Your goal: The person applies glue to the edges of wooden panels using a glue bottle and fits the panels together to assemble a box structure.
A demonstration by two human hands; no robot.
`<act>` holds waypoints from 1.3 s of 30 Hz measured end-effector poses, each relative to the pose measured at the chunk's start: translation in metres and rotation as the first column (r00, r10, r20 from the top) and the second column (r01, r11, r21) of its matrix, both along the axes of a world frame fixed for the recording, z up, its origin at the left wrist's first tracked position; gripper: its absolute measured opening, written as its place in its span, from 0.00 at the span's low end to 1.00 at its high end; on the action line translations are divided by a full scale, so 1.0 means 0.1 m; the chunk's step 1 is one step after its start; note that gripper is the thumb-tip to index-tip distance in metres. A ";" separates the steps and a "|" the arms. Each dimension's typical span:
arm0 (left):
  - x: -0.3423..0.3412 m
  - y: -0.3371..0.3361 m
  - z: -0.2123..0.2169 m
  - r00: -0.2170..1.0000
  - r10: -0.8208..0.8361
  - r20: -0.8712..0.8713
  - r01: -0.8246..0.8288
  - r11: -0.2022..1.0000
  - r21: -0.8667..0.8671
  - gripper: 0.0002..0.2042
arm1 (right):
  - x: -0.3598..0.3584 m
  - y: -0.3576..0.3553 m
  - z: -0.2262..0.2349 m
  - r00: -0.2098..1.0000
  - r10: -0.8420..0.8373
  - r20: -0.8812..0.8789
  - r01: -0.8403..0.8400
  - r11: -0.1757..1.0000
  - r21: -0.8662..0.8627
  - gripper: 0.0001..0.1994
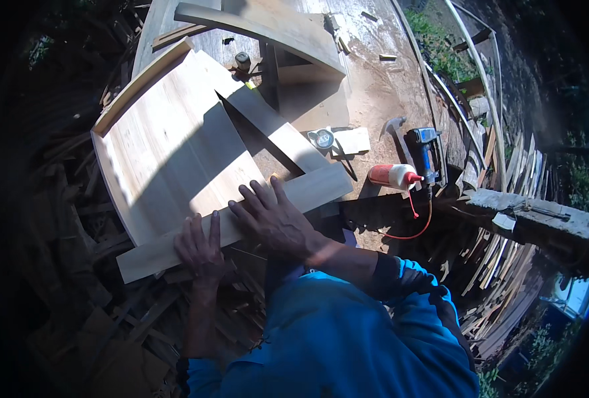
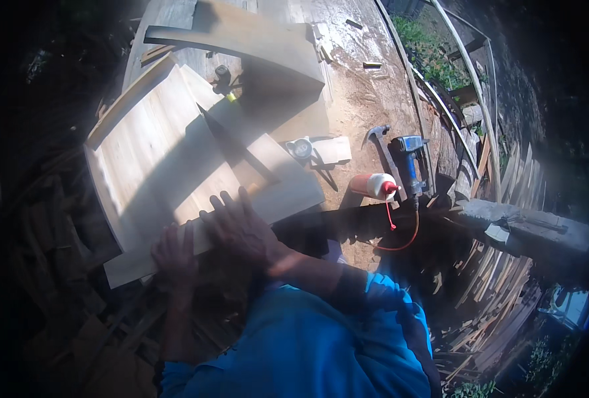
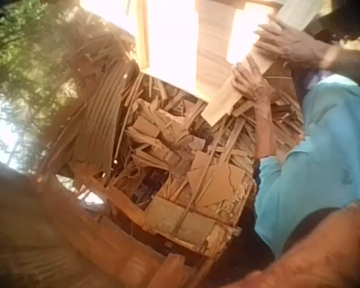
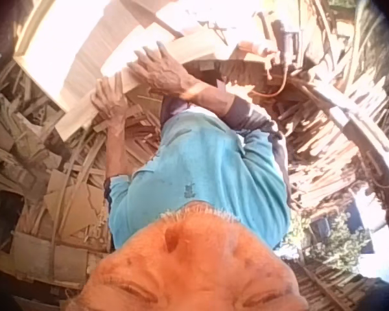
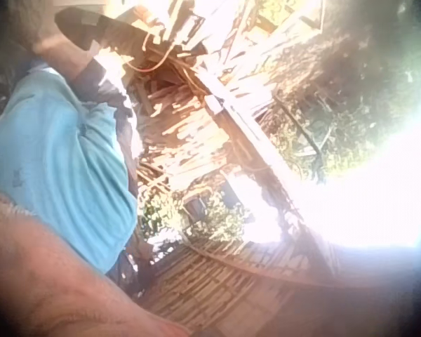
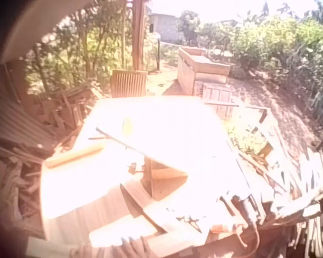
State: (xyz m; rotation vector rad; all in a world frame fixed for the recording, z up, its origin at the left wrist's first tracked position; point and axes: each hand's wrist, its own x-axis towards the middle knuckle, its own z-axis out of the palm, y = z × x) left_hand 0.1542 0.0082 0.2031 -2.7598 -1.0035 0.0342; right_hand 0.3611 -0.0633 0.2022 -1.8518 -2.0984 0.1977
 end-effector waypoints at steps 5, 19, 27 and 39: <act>0.52 0.61 0.28 0.985 -0.136 0.111 0.110 0.972 0.209 0.26 | 0.53 0.48 0.11 0.991 -0.086 -0.099 0.101 0.981 0.165 0.37; 2.82 2.41 1.89 0.905 -0.399 -0.144 0.423 0.873 0.240 0.49 | 2.71 1.54 0.04 0.918 -0.288 -0.272 0.368 0.875 0.315 0.45; 3.53 2.86 1.40 0.906 -0.210 -0.368 0.258 0.962 0.085 0.46 | 2.97 1.99 -0.67 0.796 -0.346 -0.496 0.441 0.893 0.085 0.40; 3.92 2.28 0.64 0.894 -0.292 -0.341 0.265 0.956 -0.124 0.50 | 3.22 2.01 -0.95 0.711 -0.272 -0.648 0.370 0.929 0.016 0.27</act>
